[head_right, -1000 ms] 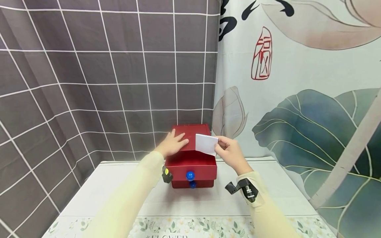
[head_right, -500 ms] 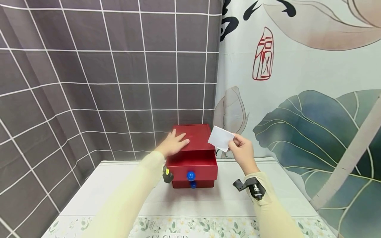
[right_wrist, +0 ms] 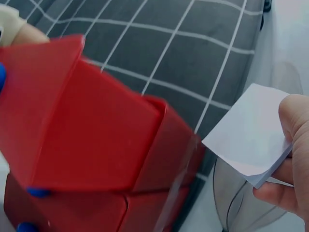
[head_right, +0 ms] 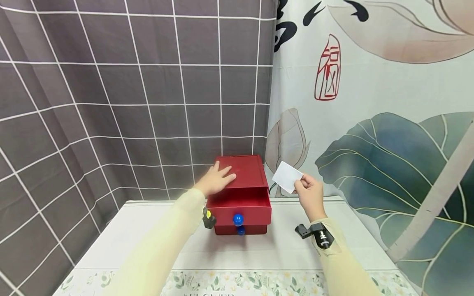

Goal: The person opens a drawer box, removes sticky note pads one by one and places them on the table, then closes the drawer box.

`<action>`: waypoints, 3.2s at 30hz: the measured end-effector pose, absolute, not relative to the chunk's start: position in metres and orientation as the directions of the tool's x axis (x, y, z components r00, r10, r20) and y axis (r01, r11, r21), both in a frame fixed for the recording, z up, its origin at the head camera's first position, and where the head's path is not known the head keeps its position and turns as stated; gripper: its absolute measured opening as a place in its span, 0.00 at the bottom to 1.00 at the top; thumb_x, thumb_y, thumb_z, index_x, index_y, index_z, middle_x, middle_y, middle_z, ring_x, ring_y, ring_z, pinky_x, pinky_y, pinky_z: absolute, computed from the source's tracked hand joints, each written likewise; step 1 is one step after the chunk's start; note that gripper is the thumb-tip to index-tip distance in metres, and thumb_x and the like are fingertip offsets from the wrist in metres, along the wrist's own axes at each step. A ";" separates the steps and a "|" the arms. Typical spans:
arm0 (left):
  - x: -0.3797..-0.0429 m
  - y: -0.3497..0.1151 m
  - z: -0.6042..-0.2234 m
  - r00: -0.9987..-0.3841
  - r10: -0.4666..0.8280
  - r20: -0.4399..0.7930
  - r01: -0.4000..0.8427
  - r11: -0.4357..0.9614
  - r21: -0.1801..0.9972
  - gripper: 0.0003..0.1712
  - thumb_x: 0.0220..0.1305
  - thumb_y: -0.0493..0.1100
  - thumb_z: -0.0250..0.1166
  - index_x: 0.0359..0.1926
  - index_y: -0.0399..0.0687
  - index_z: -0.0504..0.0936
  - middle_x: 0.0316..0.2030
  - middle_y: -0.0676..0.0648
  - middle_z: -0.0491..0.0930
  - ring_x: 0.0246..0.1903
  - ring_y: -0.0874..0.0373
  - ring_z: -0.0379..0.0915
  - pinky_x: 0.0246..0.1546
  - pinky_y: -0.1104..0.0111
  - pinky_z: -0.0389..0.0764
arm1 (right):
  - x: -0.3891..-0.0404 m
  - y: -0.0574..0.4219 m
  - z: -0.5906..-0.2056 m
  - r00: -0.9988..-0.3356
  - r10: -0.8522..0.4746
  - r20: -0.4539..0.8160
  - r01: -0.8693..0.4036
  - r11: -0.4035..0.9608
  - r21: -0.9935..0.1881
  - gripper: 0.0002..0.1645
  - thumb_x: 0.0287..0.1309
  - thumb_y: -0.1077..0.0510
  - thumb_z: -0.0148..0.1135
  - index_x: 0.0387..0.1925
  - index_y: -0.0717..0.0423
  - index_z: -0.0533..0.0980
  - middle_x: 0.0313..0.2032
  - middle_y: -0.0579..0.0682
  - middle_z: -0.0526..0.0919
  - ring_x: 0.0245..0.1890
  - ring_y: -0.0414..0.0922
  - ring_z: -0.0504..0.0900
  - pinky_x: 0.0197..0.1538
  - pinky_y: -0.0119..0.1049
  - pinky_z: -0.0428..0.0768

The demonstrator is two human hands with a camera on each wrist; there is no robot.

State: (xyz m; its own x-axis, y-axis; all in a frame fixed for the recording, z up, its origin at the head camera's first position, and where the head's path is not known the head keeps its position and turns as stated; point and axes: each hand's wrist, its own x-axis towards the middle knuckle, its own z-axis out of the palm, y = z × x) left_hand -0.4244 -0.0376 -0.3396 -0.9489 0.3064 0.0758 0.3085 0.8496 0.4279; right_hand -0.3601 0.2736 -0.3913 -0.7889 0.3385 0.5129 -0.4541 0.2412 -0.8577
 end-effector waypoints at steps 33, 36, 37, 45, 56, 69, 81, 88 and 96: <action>-0.427 -0.038 -0.342 -0.948 0.308 0.080 0.310 0.840 0.444 0.40 0.71 0.70 0.46 0.78 0.63 0.60 0.80 0.38 0.39 0.78 0.35 0.37 0.72 0.41 0.54 | -0.362 0.279 -0.502 -0.825 -0.084 0.559 -0.220 0.959 -0.180 0.17 0.62 0.63 0.64 0.52 0.63 0.80 0.31 0.61 0.87 0.25 0.59 0.85 0.28 0.55 0.80; -0.427 -0.038 -0.341 -0.948 0.307 0.079 0.309 0.841 0.444 0.40 0.71 0.70 0.46 0.78 0.63 0.60 0.80 0.38 0.39 0.78 0.35 0.37 0.72 0.41 0.54 | -0.362 0.276 -0.510 -0.803 -0.143 0.579 -0.236 0.968 -0.088 0.20 0.60 0.63 0.67 0.54 0.63 0.80 0.37 0.61 0.88 0.30 0.58 0.87 0.33 0.53 0.83; -0.427 -0.038 -0.341 -0.949 0.305 0.079 0.308 0.843 0.442 0.40 0.71 0.70 0.46 0.78 0.64 0.60 0.80 0.39 0.39 0.78 0.35 0.37 0.72 0.41 0.54 | -0.362 0.275 -0.513 -0.796 -0.164 0.583 -0.244 0.968 -0.060 0.21 0.60 0.63 0.68 0.55 0.64 0.79 0.40 0.61 0.89 0.32 0.57 0.88 0.35 0.52 0.84; -0.428 -0.038 -0.341 -0.951 0.301 0.075 0.302 0.845 0.441 0.40 0.71 0.70 0.46 0.78 0.64 0.59 0.80 0.39 0.39 0.78 0.36 0.36 0.72 0.41 0.54 | -0.361 0.268 -0.525 -0.766 -0.276 0.580 -0.301 0.952 0.057 0.21 0.57 0.64 0.71 0.53 0.66 0.79 0.47 0.61 0.87 0.40 0.55 0.89 0.42 0.48 0.86; -0.428 -0.036 -0.342 -0.949 0.305 0.077 0.307 0.844 0.441 0.40 0.71 0.71 0.46 0.78 0.64 0.59 0.80 0.39 0.39 0.78 0.35 0.37 0.72 0.41 0.55 | -0.360 0.267 -0.538 -0.801 -0.293 0.521 -0.286 0.953 0.097 0.10 0.59 0.62 0.71 0.43 0.57 0.82 0.37 0.54 0.90 0.33 0.50 0.89 0.35 0.45 0.86; -0.426 -0.039 -0.340 -0.951 0.301 0.073 0.300 0.840 0.451 0.40 0.71 0.70 0.47 0.78 0.64 0.59 0.80 0.38 0.39 0.78 0.35 0.37 0.71 0.40 0.56 | -0.356 0.260 -0.541 -0.880 -0.213 0.424 -0.229 0.973 0.014 0.19 0.59 0.61 0.65 0.52 0.59 0.85 0.52 0.59 0.86 0.53 0.55 0.85 0.51 0.53 0.83; -0.427 -0.038 -0.340 -0.946 0.313 0.082 0.315 0.836 0.449 0.39 0.72 0.70 0.46 0.78 0.63 0.60 0.80 0.38 0.39 0.77 0.35 0.37 0.72 0.41 0.54 | -0.347 0.259 -0.547 -0.807 -0.098 0.582 -0.252 0.949 -0.189 0.28 0.56 0.63 0.61 0.60 0.62 0.79 0.56 0.60 0.84 0.58 0.58 0.82 0.57 0.54 0.79; -0.430 -0.040 -0.343 -0.945 0.313 0.089 0.319 0.834 0.451 0.40 0.71 0.70 0.47 0.78 0.63 0.60 0.80 0.38 0.39 0.77 0.34 0.37 0.72 0.41 0.53 | -0.343 0.255 -0.545 -0.691 0.001 0.723 -0.310 0.903 -0.297 0.24 0.55 0.65 0.60 0.56 0.59 0.81 0.50 0.59 0.86 0.52 0.58 0.85 0.51 0.56 0.82; -0.431 -0.040 -0.344 -0.946 0.311 0.092 0.318 0.832 0.454 0.40 0.71 0.70 0.47 0.78 0.63 0.61 0.80 0.38 0.39 0.77 0.34 0.37 0.72 0.40 0.54 | -0.332 0.238 -0.539 -0.535 0.193 0.823 -0.352 0.835 -0.424 0.16 0.58 0.67 0.62 0.48 0.56 0.84 0.37 0.51 0.89 0.35 0.49 0.87 0.40 0.42 0.82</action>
